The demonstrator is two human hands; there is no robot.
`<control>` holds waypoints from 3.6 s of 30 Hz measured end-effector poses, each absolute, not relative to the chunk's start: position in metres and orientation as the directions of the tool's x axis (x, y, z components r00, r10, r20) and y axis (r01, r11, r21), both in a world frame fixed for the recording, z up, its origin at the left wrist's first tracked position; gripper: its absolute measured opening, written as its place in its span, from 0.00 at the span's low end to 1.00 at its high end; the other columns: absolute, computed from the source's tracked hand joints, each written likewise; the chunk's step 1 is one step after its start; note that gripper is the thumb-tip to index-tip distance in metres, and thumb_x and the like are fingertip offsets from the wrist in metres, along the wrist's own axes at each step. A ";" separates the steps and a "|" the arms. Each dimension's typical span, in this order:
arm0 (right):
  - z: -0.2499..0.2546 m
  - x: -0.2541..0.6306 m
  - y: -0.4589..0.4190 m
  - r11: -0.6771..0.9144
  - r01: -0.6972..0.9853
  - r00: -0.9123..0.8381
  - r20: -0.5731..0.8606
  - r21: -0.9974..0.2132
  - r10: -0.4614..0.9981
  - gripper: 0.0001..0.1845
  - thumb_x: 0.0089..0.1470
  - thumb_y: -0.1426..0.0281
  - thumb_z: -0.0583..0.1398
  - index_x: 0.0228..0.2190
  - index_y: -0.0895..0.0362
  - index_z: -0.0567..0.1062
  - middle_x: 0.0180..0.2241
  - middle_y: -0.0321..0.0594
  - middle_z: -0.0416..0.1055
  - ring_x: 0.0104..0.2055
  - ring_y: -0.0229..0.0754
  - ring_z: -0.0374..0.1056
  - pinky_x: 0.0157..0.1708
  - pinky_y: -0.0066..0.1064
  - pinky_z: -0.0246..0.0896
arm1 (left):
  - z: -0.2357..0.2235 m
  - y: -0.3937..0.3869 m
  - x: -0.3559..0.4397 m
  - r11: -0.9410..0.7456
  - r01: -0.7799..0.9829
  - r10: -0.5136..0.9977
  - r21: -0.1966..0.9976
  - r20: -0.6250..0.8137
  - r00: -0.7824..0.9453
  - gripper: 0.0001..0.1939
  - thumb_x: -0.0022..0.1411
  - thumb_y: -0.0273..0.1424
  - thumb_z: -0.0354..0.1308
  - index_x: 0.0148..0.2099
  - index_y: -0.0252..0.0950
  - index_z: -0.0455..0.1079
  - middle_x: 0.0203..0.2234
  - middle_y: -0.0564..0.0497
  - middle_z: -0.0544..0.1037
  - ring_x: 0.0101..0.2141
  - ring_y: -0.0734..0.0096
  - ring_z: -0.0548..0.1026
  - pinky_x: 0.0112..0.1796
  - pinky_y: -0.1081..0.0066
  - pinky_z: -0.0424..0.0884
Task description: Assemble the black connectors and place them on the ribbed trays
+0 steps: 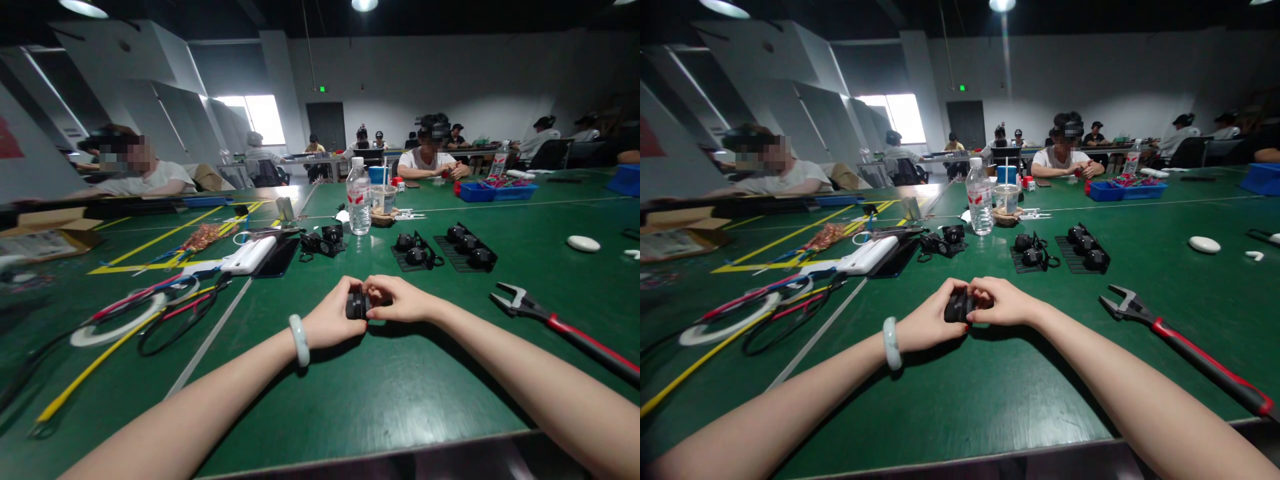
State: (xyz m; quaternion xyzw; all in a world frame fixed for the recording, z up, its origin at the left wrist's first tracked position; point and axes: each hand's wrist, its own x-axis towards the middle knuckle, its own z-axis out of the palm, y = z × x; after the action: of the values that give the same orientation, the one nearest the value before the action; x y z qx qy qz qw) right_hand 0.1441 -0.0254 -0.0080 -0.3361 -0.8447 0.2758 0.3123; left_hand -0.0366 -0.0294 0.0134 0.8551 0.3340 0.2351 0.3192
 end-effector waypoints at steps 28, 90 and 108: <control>-0.009 0.144 -0.026 0.630 0.426 -0.576 0.342 -0.649 0.742 0.15 0.41 0.66 0.59 0.31 0.59 0.64 0.25 0.32 0.58 0.26 0.31 0.54 0.24 0.22 0.49 | 0.012 -0.030 -0.038 -0.581 0.444 0.727 0.682 0.190 0.660 0.24 0.43 0.24 0.54 0.45 0.34 0.54 0.39 0.49 0.65 0.40 0.66 0.65 0.42 0.65 0.62; -0.005 0.139 -0.031 0.629 0.487 -0.544 0.354 -0.605 0.761 0.12 0.42 0.67 0.58 0.31 0.58 0.64 0.27 0.33 0.58 0.28 0.33 0.54 0.27 0.23 0.49 | 0.016 -0.031 -0.039 -0.562 0.395 0.712 0.727 0.182 0.679 0.24 0.42 0.23 0.54 0.45 0.35 0.53 0.39 0.50 0.65 0.40 0.68 0.65 0.42 0.66 0.62; -0.007 0.141 -0.028 0.606 0.452 -0.545 0.336 -0.654 0.768 0.12 0.42 0.67 0.58 0.31 0.58 0.65 0.25 0.32 0.59 0.26 0.32 0.54 0.25 0.22 0.49 | 0.015 -0.032 -0.038 -0.571 0.413 0.721 0.710 0.192 0.666 0.24 0.42 0.23 0.54 0.44 0.34 0.54 0.36 0.50 0.65 0.38 0.68 0.65 0.39 0.67 0.63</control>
State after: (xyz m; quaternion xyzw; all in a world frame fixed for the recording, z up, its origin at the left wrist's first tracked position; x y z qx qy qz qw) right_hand 0.1411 -0.0284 -0.0069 -0.3626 -0.8411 0.2555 0.3096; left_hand -0.0379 -0.0323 0.0153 0.8536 0.3320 0.2382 0.3233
